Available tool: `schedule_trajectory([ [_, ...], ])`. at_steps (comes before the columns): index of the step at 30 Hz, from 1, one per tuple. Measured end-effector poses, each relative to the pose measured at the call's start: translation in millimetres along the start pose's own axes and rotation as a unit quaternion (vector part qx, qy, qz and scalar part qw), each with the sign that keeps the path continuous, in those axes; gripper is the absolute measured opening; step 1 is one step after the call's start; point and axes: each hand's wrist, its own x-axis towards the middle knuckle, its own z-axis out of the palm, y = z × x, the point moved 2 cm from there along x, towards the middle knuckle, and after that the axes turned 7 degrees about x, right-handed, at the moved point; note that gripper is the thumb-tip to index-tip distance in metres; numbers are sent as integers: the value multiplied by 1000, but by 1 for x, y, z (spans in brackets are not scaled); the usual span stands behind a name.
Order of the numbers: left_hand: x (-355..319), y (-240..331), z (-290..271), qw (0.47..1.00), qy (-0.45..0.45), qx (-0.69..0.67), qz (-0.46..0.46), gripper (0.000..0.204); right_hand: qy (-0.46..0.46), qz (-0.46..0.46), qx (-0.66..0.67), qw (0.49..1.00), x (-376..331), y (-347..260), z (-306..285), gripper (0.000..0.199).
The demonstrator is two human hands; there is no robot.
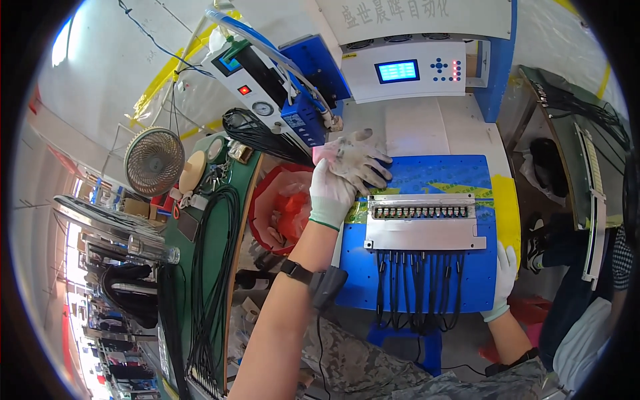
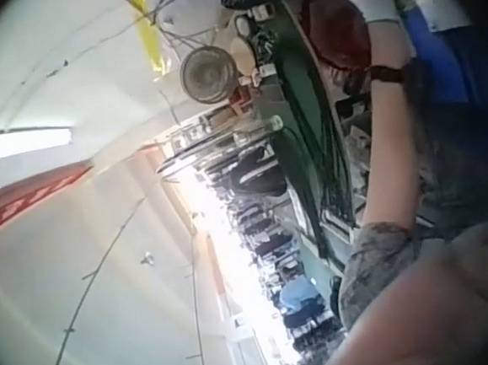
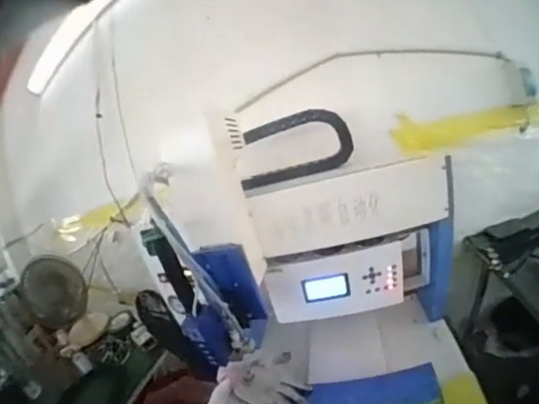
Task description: Sorting bundles of electrical wires and testing them using an automatic continuity testing machine.
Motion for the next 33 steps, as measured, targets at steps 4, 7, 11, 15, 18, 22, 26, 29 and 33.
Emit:
schedule_trajectory([
  [4,0,2,-1,1000,-5,-8,-6,57,-13,-3,0,1000,6,-2,-5,39],
  [7,-1,0,0,1000,5,-20,-16,55,-17,-12,-5,1000,9,-5,-10,39],
  [11,0,1,1,999,39,-17,-5,53,-17,-2,-8,1000,3,0,-4,39],
  [15,0,0,-1,1000,24,-4,-5,52,-16,4,1,1000,-3,4,1,39],
  [18,0,1,0,1000,-1,8,5,53,-5,-1,0,1000,1,1,-2,38],
  [22,0,2,2,1000,-7,1,5,55,-17,12,11,1000,1,2,-2,38],
  [26,0,0,6,1000,20,4,-3,56,-9,19,24,999,-6,7,5,38],
  [29,3,1,2,1000,18,2,-11,57,-4,3,16,1000,-1,4,-1,38],
  [33,2,1,2,1000,17,-6,-16,58,-5,-2,9,1000,6,-3,-8,37],
])
